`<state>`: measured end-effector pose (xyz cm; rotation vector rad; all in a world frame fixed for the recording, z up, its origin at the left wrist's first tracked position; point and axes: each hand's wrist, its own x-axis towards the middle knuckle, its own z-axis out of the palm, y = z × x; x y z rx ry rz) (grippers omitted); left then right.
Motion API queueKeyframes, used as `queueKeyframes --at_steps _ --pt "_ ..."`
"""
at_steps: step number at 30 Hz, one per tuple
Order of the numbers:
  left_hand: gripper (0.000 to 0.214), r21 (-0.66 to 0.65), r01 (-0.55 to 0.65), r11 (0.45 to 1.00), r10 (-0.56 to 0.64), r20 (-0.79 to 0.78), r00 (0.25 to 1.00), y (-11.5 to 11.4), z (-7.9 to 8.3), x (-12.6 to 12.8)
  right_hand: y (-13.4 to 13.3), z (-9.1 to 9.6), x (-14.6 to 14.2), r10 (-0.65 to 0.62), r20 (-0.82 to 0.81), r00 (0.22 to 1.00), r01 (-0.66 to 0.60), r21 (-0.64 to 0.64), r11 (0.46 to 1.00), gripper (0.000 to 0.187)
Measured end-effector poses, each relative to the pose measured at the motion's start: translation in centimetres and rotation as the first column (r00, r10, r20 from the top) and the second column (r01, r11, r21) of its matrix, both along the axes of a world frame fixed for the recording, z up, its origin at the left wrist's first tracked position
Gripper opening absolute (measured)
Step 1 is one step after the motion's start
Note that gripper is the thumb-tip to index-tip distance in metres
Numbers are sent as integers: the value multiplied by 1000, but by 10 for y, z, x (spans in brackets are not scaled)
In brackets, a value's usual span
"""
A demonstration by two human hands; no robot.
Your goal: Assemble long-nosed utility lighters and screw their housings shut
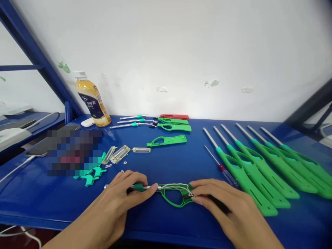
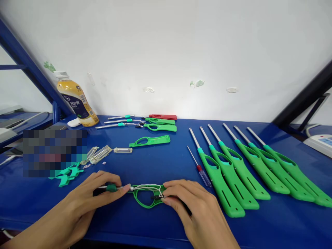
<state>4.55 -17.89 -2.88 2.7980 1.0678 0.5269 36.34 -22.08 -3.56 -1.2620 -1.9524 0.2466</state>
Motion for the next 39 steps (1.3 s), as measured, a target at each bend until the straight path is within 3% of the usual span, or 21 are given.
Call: queueKeyframes --at_steps 6,14,22,27,32,39 --pt "96 42 15 999 -16 18 1000 0 -1 -1 -1 -1 1 3 3 1000 -2 -22 1000 16" --pt "101 -29 39 999 -40 -20 999 -1 11 3 -1 0 0 5 14 1000 -4 -37 999 18" --pt "98 -31 7 999 -8 -42 999 -1 4 2 -1 1 0 -1 14 1000 1 -4 1000 18" --pt "88 -6 -2 1000 2 -38 999 -6 3 2 -1 0 0 -6 14 1000 6 -5 1000 18" --pt "61 -12 -24 1000 24 18 1000 -11 6 10 -2 0 0 -9 35 999 9 6 1000 20" --pt "46 10 -54 998 52 176 983 -4 -7 19 0 2 -1 -10 56 998 8 28 1000 22"
